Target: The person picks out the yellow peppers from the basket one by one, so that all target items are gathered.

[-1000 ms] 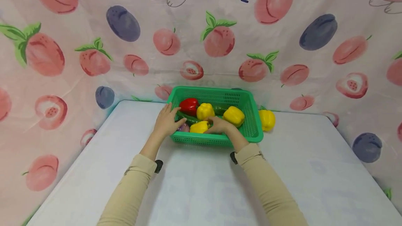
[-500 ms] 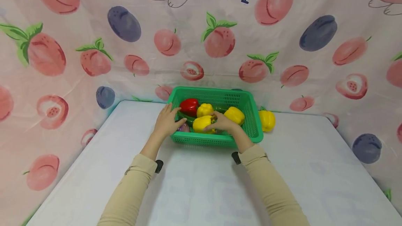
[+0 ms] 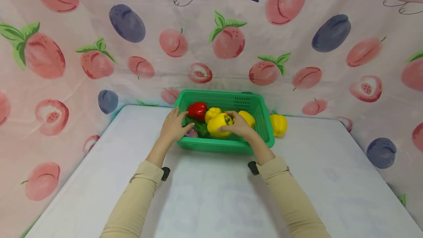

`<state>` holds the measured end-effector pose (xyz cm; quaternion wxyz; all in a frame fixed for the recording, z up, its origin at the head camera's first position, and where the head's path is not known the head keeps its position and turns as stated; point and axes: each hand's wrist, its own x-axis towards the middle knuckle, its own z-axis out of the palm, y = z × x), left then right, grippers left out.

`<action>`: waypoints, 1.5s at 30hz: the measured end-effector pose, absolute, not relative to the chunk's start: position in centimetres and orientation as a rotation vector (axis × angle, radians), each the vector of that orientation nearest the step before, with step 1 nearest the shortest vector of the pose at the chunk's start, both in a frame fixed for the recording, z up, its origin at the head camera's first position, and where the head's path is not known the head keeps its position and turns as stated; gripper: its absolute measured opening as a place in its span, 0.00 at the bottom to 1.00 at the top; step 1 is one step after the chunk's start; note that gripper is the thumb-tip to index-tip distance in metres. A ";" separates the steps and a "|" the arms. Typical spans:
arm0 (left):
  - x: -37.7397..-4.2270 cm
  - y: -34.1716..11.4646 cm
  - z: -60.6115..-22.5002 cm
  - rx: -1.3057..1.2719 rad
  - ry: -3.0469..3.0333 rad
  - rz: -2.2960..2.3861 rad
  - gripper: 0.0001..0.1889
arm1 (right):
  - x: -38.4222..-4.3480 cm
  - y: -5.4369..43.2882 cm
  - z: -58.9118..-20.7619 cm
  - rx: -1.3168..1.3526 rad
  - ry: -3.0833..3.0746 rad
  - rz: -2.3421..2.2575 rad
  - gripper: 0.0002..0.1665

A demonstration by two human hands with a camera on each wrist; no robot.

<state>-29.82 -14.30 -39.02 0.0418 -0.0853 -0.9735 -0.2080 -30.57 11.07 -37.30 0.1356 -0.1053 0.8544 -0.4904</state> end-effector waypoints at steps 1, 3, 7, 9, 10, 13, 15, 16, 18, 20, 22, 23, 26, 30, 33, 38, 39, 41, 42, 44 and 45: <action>-29.8 -14.3 -39.0 -0.260 -2.979 -0.637 0.33 | -30.4 11.2 -37.2 -0.291 2.478 -1.433 0.48; -29.9 -14.4 -39.0 -0.258 -2.979 -0.641 0.33 | -30.2 11.3 -37.0 -0.266 2.480 -1.454 0.48; -29.9 -14.4 -39.0 -0.260 -2.978 -0.638 0.33 | -29.6 11.8 -36.6 -0.260 2.474 -1.507 0.48; -29.9 -14.4 -39.1 -0.261 -2.980 -0.641 0.33 | -29.3 12.0 -36.4 -0.260 2.465 -1.545 0.47; -29.9 -14.4 -39.1 -0.265 -2.980 -0.640 0.33 | -29.1 12.1 -36.3 -0.263 2.460 -1.562 0.46; -29.9 -14.4 -39.1 -0.269 -2.985 -0.645 0.33 | -28.6 12.3 -36.1 -0.270 2.455 -1.615 0.43; -29.9 -14.5 -39.1 -0.271 -2.985 -0.653 0.33 | -28.2 12.3 -35.9 -0.278 2.457 -1.639 0.42; -29.9 -14.4 -39.0 -0.273 -2.984 -0.654 0.33 | -28.1 12.4 -35.7 -0.285 2.456 -1.648 0.41; -29.9 -14.5 -39.0 -0.270 -2.985 -0.652 0.33 | -27.8 12.4 -35.5 -0.295 2.464 -1.651 0.41; -29.9 -14.5 -39.0 -0.269 -2.986 -0.646 0.33 | -27.5 12.5 -35.4 -0.291 2.473 -1.643 0.41; -29.9 -14.4 -39.1 -0.277 -2.986 -0.638 0.33 | -27.2 12.7 -35.4 -0.285 2.485 -1.635 0.41; -29.9 -14.4 -39.2 -0.282 -2.987 -0.634 0.33 | -27.1 12.8 -35.4 -0.285 2.491 -1.637 0.42; -29.8 -14.3 -39.2 -0.288 -2.986 -0.639 0.33 | -26.8 13.2 -35.3 -0.289 2.501 -1.664 0.44; -29.8 -14.2 -39.0 -0.272 -2.988 -0.645 0.33 | -26.6 13.7 -35.1 -0.267 2.508 -1.744 0.45; -29.9 -14.2 -38.9 -0.278 -2.981 -0.645 0.33 | -26.6 14.1 -34.9 -0.194 2.505 -1.850 0.45; -30.0 -14.3 -38.9 -0.285 -2.977 -0.629 0.33 | -26.5 14.7 -35.0 -0.092 2.463 -1.984 0.44; -29.9 -14.4 -38.9 -0.282 -2.979 -0.627 0.33 | -26.5 14.8 -35.0 -0.078 2.455 -1.997 0.44; -29.9 -14.4 -39.0 -0.280 -2.980 -0.623 0.33 | -26.4 15.0 -35.2 -0.058 2.442 -2.023 0.43; -29.8 -14.4 -39.1 -0.281 -2.979 -0.625 0.33 | -26.4 15.1 -35.2 -0.046 2.438 -2.033 0.43; -29.8 -14.4 -39.1 -0.282 -2.974 -0.630 0.33 | -26.3 15.3 -35.3 -0.027 2.431 -2.050 0.42; -29.8 -14.4 -39.1 -0.281 -2.972 -0.635 0.33 | -26.2 15.3 -35.3 -0.021 2.435 -2.052 0.41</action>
